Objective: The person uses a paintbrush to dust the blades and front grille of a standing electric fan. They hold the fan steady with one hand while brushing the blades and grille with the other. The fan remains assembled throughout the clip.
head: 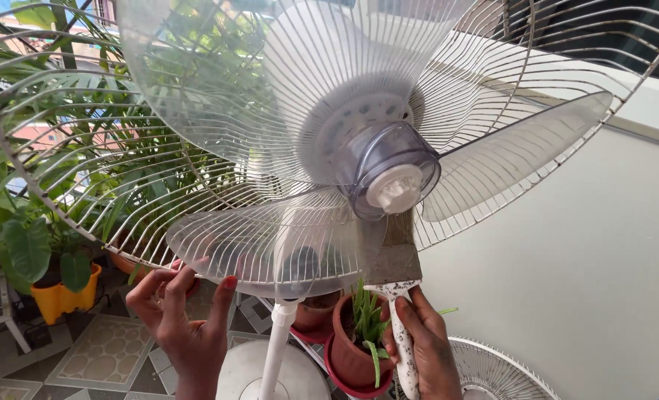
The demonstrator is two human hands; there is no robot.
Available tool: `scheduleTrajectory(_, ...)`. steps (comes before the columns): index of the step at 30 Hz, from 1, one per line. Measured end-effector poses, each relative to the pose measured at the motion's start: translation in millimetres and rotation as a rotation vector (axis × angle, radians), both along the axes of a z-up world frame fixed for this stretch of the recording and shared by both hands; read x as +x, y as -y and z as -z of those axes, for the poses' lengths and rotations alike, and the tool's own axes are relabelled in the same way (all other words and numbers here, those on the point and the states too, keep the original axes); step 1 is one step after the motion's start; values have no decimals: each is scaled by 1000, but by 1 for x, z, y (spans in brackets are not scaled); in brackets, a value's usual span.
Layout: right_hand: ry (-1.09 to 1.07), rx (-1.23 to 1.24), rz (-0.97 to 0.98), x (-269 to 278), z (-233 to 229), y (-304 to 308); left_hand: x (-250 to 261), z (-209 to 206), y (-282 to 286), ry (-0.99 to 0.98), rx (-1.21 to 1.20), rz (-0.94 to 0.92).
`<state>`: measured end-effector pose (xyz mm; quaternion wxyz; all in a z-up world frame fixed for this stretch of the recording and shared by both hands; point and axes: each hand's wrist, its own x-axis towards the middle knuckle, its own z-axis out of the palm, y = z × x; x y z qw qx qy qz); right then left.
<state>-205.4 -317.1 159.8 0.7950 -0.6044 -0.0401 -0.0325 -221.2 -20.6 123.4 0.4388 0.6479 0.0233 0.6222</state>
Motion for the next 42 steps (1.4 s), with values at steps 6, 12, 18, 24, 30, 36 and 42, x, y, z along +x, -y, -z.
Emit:
scheduleTrajectory(6, -86, -22, -12, -2, 4, 2, -9, 1, 4, -55, 58, -91)
scheduleTrajectory(12, -185, -211, 11, 3, 12, 26, -9, 1, 5, -46, 35, -60)
scheduleTrajectory(18, -272, -571, 122, -16, 30, 81, -5, 1, 0, -28, 16, -16)
scheduleTrajectory(24, 4, -660, 163, -34, 37, 115, -2, -3, -6, -82, 7, -6)
scheduleTrajectory(30, 519, -950, 619, -27, 28, 43, -4, -7, -8, -73, 32, -27)
scheduleTrajectory(36, 323, -1046, 688, 1, 19, -32, -7, -6, -7, -58, 38, -29)
scheduleTrajectory(42, 121, -1265, 563, -8, 25, -22, -8, -5, -9, -56, 34, -28)
